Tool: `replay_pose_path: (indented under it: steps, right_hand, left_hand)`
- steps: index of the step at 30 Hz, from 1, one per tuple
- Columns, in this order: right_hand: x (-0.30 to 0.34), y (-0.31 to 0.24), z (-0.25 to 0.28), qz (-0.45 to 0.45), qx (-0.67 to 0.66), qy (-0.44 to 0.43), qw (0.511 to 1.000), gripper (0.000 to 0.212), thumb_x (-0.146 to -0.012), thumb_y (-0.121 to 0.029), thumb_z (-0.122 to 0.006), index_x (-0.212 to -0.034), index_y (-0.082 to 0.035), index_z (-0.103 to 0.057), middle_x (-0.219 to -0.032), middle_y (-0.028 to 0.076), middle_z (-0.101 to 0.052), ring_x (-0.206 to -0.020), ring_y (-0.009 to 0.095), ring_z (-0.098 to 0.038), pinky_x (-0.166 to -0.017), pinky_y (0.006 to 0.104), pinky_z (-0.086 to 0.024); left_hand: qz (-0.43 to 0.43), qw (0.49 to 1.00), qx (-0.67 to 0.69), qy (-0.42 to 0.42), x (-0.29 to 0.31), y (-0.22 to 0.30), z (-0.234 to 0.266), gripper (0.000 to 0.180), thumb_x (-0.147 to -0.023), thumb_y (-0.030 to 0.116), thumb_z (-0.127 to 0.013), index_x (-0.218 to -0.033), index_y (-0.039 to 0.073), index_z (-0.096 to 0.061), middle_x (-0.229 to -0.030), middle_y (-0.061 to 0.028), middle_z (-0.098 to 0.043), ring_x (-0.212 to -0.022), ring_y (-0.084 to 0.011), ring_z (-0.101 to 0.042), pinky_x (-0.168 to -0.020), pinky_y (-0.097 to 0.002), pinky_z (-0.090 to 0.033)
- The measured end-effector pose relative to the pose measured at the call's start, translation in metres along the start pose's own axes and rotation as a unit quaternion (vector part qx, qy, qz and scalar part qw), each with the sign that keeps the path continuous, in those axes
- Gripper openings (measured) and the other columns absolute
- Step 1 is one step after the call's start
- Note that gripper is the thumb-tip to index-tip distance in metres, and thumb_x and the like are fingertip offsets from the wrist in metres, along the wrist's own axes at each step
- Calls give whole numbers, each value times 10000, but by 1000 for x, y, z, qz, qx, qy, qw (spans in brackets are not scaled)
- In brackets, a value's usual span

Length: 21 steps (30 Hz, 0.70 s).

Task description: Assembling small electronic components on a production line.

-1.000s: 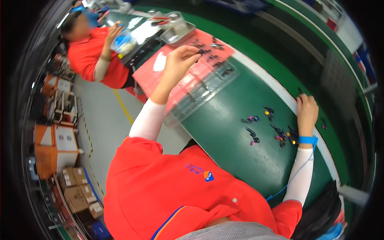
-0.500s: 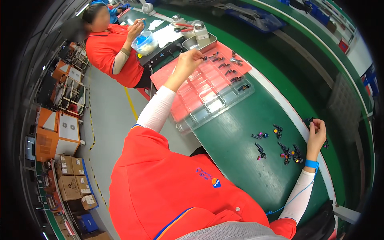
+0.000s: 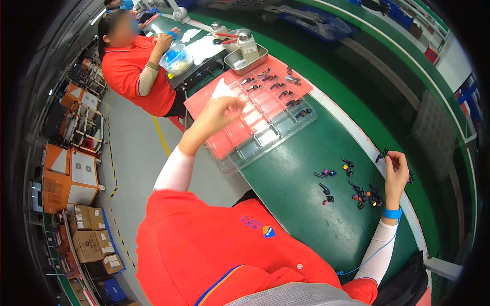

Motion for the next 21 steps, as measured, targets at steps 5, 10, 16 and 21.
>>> replay_pose_path:
  steps: [5,10,16,21]
  right_hand:
    - [-2,32,-1,-15,-28,13,999,79,-865,-31,-614,-937,0,-601,-824,23,-616,-739,76,-559,-673,214,-457]
    - [-2,52,-4,-35,-62,30,997,89,-862,-38,-623,-943,-5,-607,-817,2,-606,-712,62,-542,-646,206,-449]
    - [-1,50,-3,-18,-35,38,998,98,-876,-56,-621,-955,-1,-604,-828,-13,-605,-706,41,-535,-654,190,-446]
    - [1,44,-3,6,-10,46,999,100,-869,-53,-624,-954,-4,-604,-821,-11,-610,-709,46,-535,-652,194,-443]
  left_hand:
    - [-21,995,-35,-94,88,37,-2,323,-684,141,-771,-971,62,-645,-926,-78,-631,-908,-250,-597,-799,-345,-476]
    - [-56,990,-119,-55,124,39,-21,445,-610,158,-822,-1010,102,-634,-1069,-81,-568,-1074,-293,-521,-970,-431,-401]
    - [-112,985,-127,-33,138,37,-17,404,-607,161,-825,-960,97,-639,-1097,-96,-552,-1087,-302,-512,-1053,-520,-319]
    - [-89,993,-76,9,156,44,-7,355,-602,171,-831,-893,95,-642,-1110,-103,-553,-1095,-292,-514,-1079,-564,-267]
Point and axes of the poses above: each hand's wrist, its own x-axis away from the middle knuckle, its own z-axis out of the back of the hand, y = z × x, the point moved 8 cm from there along -x, towards the middle knuckle
